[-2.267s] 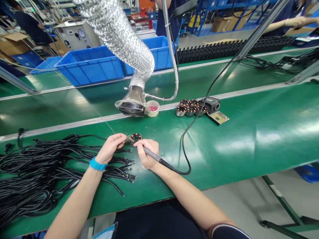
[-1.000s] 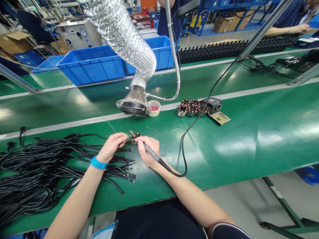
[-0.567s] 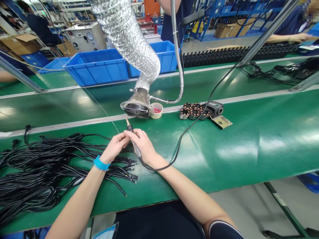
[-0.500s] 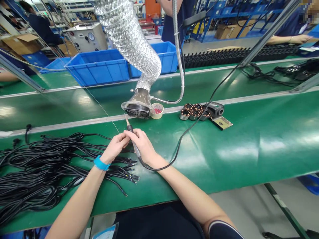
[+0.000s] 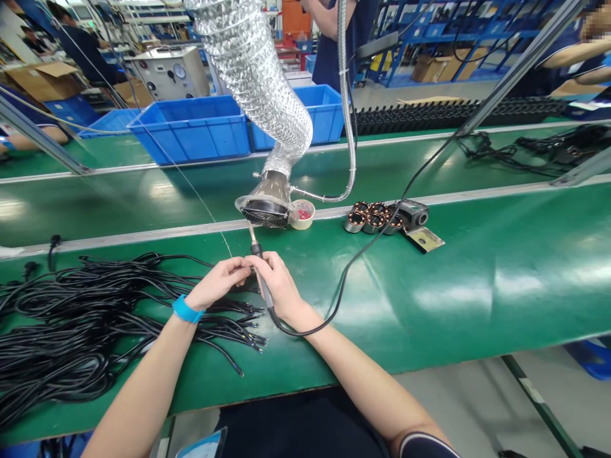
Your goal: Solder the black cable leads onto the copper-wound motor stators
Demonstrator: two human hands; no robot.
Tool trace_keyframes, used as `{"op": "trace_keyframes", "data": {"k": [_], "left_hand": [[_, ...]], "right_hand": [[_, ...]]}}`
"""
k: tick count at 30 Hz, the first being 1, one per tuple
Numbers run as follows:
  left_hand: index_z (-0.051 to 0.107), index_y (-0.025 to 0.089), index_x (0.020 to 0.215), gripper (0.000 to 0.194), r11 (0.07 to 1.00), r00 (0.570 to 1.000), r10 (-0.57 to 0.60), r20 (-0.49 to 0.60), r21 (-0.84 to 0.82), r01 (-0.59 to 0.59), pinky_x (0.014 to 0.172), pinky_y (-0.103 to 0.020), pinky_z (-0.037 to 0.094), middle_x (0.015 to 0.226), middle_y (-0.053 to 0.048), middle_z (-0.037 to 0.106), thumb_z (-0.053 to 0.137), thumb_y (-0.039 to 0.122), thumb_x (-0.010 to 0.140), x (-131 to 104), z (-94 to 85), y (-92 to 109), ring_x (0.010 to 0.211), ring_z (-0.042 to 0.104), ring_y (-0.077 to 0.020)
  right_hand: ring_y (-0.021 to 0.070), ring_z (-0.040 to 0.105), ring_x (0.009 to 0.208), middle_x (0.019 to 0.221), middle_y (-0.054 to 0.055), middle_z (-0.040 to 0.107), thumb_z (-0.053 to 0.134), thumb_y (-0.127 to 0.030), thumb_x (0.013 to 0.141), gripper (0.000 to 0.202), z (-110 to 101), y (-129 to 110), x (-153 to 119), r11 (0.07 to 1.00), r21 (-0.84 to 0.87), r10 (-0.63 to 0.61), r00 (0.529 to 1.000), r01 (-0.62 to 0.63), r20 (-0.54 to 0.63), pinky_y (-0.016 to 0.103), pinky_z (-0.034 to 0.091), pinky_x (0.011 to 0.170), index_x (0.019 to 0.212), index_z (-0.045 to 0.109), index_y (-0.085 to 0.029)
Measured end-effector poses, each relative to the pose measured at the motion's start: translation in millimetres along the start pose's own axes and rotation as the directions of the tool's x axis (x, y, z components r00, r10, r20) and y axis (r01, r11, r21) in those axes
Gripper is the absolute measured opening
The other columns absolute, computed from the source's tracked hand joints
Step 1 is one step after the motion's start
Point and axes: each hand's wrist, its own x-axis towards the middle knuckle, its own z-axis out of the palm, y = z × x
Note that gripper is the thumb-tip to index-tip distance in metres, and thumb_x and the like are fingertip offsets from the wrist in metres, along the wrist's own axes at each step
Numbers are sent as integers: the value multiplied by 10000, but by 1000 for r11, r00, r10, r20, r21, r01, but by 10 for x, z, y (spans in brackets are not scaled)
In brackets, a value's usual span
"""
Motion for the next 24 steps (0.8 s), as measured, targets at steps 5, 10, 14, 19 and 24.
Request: {"op": "trace_keyframes", "data": {"k": [5,10,14,19,24], "left_hand": [[569,152,794,342,986,998,-55,24,-158,58,500,-236,197,617,58,381,652,482,820,26,12,-53,526,290,-78],[572,150,765,359,976,996,-90,10,-197,91,487,-242,151,596,67,345,676,492,792,44,33,-60,507,250,-71],[567,147,740,368,970,994,-107,6,-217,106,491,-245,145,629,51,398,687,493,774,41,30,-33,507,258,-66],[558,145,733,351,971,993,-117,19,-209,118,504,-247,149,645,42,405,680,470,785,42,8,-25,524,264,-71],[549,148,734,348,980,992,-123,33,-151,126,508,-242,163,643,46,398,665,469,799,34,8,-19,532,267,-73]], "right_hand": [[182,575,935,992,41,513,483,-109,925,444,36,5,-30,1000,-9,-3,1000,3,-12,317,526,832,1317,512,-314],[192,581,957,1027,59,534,492,-133,941,409,-4,-24,-50,999,-46,-12,999,10,-36,340,527,838,1309,519,-310],[172,606,927,1055,64,526,484,-127,939,395,-30,-25,-65,1000,17,26,998,-25,-63,324,536,837,1297,512,-292],[125,615,818,1066,54,490,493,-91,907,383,-88,-52,-18,988,111,115,988,-104,-104,291,542,823,1246,529,-264],[125,608,798,1072,57,487,495,-88,896,383,-94,-67,0,982,124,157,983,-145,-99,291,543,806,1239,533,-253]]}}
